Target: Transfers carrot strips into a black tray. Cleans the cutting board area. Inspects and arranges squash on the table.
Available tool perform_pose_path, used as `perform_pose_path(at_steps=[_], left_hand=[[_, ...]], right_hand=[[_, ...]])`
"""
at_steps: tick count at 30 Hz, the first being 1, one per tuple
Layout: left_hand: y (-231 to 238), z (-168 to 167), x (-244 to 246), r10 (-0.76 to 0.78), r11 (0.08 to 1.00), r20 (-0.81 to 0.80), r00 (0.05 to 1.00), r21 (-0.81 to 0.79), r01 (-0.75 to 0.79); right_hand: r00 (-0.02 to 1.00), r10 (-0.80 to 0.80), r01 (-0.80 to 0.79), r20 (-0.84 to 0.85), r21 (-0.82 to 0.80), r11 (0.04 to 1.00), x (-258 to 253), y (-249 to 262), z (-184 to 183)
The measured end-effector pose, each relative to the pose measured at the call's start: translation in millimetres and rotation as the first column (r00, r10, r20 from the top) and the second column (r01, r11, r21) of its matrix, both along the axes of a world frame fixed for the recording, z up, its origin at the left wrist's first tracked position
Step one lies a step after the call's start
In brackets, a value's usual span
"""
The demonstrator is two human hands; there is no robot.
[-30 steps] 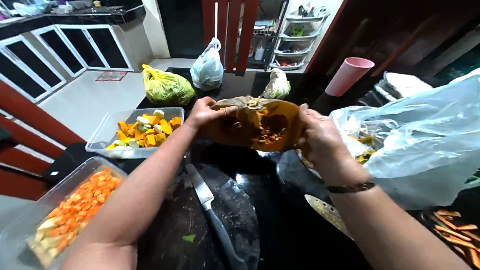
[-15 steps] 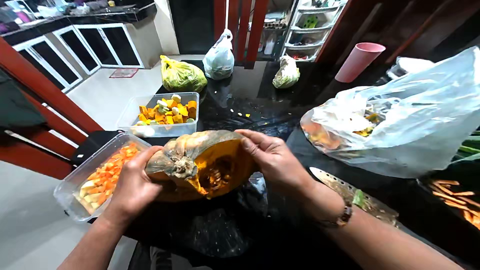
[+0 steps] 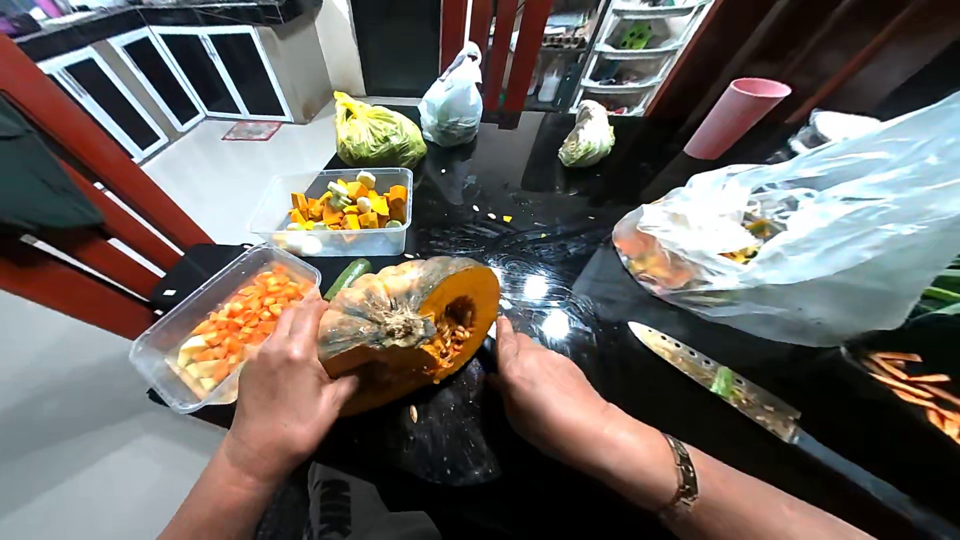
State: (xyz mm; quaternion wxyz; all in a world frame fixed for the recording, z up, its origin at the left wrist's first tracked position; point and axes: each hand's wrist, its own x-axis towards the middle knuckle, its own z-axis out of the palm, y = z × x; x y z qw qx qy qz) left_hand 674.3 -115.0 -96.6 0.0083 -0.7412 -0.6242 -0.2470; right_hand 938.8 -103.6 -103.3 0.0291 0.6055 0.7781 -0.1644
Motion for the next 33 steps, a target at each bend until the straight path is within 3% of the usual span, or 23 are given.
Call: perform_pose_path(at_steps=[4,9,13,19,23,26,28,31,33], left_hand=[[-14,0,2,-0.05,0.998,-0.08,0.996,0.034,0.052],[-31,8,20,-0.109,0.994,-0.146,0.983,-0.014,0.108],[-41,17,39,-0.151,0.988,-0.21,0.966,-0.046,0.145],[-42,32,56,-0.393,0.919,-0.21,0.895,-0.056,0.39],[-11,34,43,-0.613,0.79,0.03,0.789,-0.001,0.614],[36,42,41,-0.591,0.792,-0.06,0.804,0.145,0.593],[75,41,42,-0.651,0.752,-0.043,0.758,0.107,0.651],[120,31,43,-0.736,0.654,0.168,0.656,-0.074,0.753],[135,23,46,-0.729,0.623,0.282,0.624,-0.105,0.775]], right_hand=[[0.99,0.028,-0.018,-0.14,0.073,0.997,23,10,-9],[0.977,-0.036,0.093,-0.208,0.268,0.959,46,15,-31],[0.969,-0.127,0.182,-0.213,0.264,0.947,80,30,-43],[0.958,-0.235,0.276,-0.165,0.299,0.914,118,44,-65],[0.96,-0.117,0.229,-0.253,0.475,0.849,149,22,-68],[0.96,-0.224,0.28,-0.17,0.513,0.811,173,-27,-60],[0.934,-0.345,0.344,-0.089,0.478,0.808,188,-67,-57],[0.859,-0.513,0.488,0.001,0.306,0.817,204,-113,-56],[0.828,-0.56,0.538,0.02,0.251,0.805,217,-129,-58]])
